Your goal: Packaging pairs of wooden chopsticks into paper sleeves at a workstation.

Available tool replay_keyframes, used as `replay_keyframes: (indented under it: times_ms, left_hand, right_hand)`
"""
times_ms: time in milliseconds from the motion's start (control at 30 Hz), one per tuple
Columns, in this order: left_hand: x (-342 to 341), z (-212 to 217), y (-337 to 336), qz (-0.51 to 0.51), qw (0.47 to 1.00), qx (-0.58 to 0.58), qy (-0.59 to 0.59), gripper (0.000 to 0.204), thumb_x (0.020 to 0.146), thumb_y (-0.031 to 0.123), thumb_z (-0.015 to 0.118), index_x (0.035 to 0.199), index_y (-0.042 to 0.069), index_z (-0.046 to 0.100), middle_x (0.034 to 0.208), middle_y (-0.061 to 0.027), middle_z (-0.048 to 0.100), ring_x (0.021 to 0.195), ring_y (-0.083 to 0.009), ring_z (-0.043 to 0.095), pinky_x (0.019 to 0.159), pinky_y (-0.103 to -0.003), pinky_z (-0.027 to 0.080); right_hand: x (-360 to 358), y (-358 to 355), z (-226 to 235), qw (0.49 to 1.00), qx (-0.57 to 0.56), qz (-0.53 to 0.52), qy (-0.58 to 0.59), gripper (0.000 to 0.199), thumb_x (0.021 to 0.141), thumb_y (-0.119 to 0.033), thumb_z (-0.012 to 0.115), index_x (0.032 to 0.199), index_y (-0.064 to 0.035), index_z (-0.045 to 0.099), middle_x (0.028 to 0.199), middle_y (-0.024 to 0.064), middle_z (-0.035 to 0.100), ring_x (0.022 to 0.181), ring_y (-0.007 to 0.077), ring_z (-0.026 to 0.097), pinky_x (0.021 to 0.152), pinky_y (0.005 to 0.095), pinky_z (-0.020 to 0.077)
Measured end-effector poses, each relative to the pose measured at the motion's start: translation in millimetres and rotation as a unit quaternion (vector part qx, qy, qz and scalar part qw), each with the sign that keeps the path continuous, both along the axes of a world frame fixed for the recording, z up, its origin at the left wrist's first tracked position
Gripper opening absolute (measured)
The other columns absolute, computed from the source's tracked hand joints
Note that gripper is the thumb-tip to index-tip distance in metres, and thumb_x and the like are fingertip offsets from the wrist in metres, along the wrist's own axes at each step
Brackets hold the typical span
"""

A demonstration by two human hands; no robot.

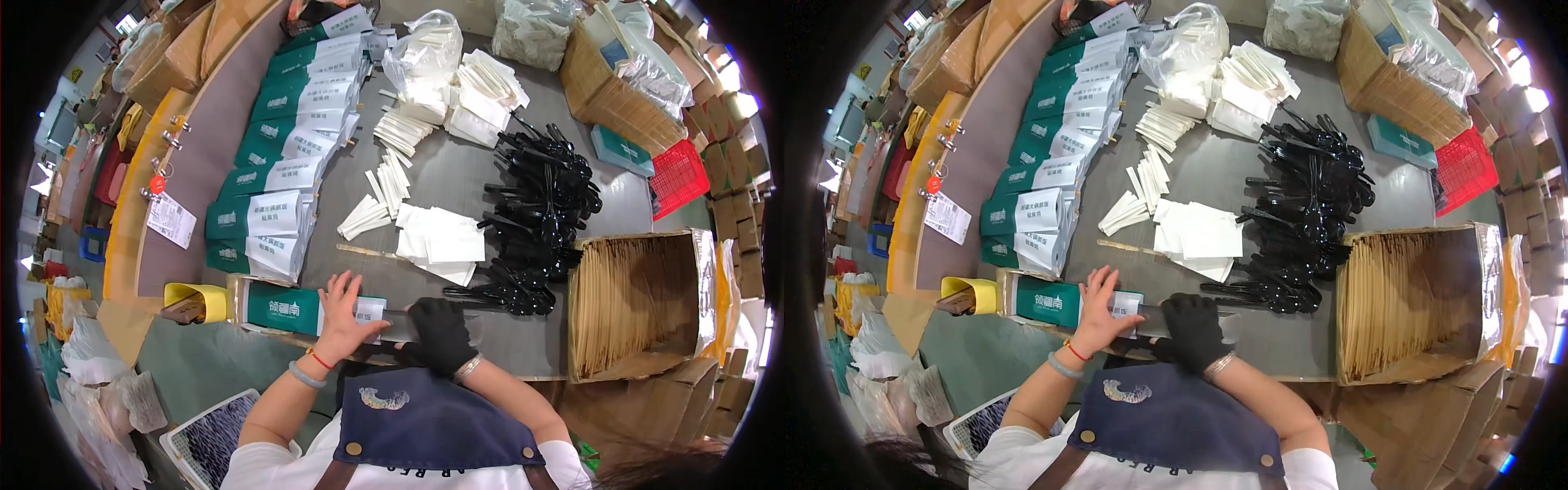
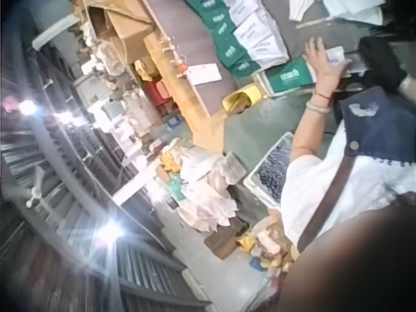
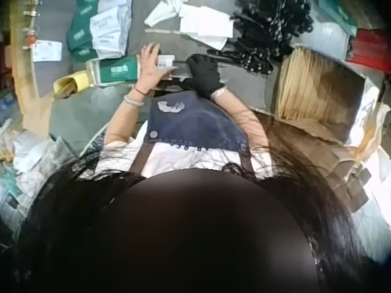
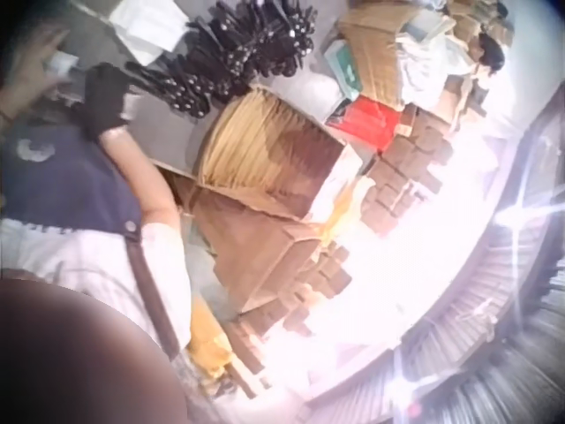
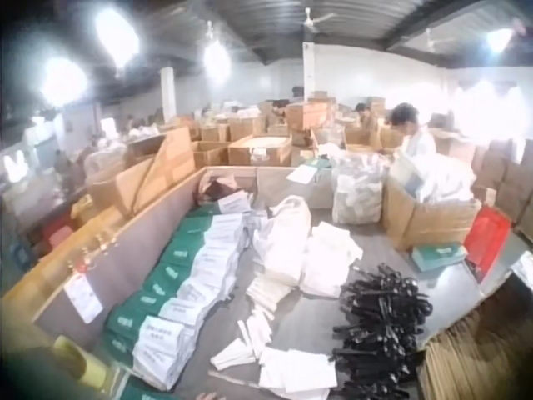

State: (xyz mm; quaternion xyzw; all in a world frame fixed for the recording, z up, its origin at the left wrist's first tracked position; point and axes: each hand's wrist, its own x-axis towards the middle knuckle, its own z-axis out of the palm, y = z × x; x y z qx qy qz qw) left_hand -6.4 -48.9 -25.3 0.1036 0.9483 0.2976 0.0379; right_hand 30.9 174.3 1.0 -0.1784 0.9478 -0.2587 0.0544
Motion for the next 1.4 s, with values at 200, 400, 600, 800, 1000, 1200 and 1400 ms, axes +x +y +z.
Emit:
replay_keyframes:
  times_ms: [200,400,600,800,1000,1200,1400]
  left_hand:
    - [-112,-12,7,-0.005,0.984,0.020,0.176,0.024,0.078,0.013,0.073,0.101,0.005,0.069,0.103,-0.0124,0.061,0.100,-0.0331,0.056,0.085,-0.040,0.046]
    - [-119,-16,1,-0.064,0.980,-0.071,0.172,0.004,0.078,0.011,0.071,0.078,0.008,0.069,0.079,-0.0079,0.060,0.079,-0.0304,0.056,0.071,-0.042,0.046]
    - [-94,9,47,-0.045,0.985,0.065,0.151,0.008,0.084,0.011,0.065,0.086,0.005,0.061,0.084,-0.0113,0.059,0.082,-0.0331,0.056,0.073,-0.043,0.045]
    - [-87,10,112,-0.139,0.969,0.035,0.203,0.035,0.070,0.015,0.079,0.102,0.008,0.066,0.088,-0.0068,0.059,0.086,-0.0304,0.055,0.077,-0.040,0.047]
    - [-91,4,110,-0.148,0.960,0.046,0.233,0.026,0.065,0.011,0.080,0.088,0.010,0.068,0.090,-0.0041,0.060,0.086,-0.0272,0.057,0.076,-0.039,0.046]
    - [-87,23,110,-0.185,0.956,0.088,0.208,0.017,0.068,0.008,0.079,0.078,0.009,0.065,0.085,-0.0046,0.062,0.082,-0.0269,0.058,0.074,-0.038,0.047]
    - [-49,53,79,-0.218,0.913,0.160,-0.306,0.016,0.071,0.008,0.075,0.084,0.008,0.066,0.083,-0.0066,0.064,0.081,-0.0275,0.059,0.075,-0.038,0.047]
  right_hand:
    - [-2,57,-5,0.991,-0.066,-0.101,0.052,0.051,0.064,-0.028,0.084,0.108,-0.0103,0.065,0.112,0.0125,0.061,0.110,0.0324,0.054,0.091,0.0449,0.0437]
    - [61,196,0,0.897,-0.032,-0.398,0.192,0.035,0.078,-0.006,0.074,0.109,-0.0022,0.059,0.105,0.0084,0.059,0.101,0.0224,0.058,0.092,0.0335,0.0460]
    - [125,298,-16,0.785,0.095,-0.607,0.084,0.029,0.087,-0.014,0.066,0.111,0.0030,0.062,0.109,0.0152,0.063,0.103,0.0301,0.060,0.091,0.0376,0.0470]
    - [129,312,-29,0.795,0.157,-0.584,0.036,0.029,0.091,-0.014,0.060,0.113,0.0045,0.062,0.114,0.0186,0.064,0.106,0.0343,0.060,0.093,0.0396,0.0468]
    - [137,320,-32,0.759,0.169,-0.626,0.061,0.031,0.097,-0.018,0.056,0.115,0.0066,0.061,0.107,0.0200,0.066,0.100,0.0329,0.062,0.089,0.0385,0.0483]
    - [81,245,-12,0.778,-0.215,-0.590,0.006,0.047,0.101,-0.027,0.049,0.133,0.0064,0.049,0.125,0.0248,0.059,0.116,0.0345,0.057,0.096,0.0355,0.0451]
    - [3,161,2,0.945,-0.026,-0.322,0.052,0.018,0.087,-0.021,0.066,0.100,-0.0084,0.065,0.092,0.0134,0.066,0.085,0.0338,0.065,0.073,0.0417,0.0509]
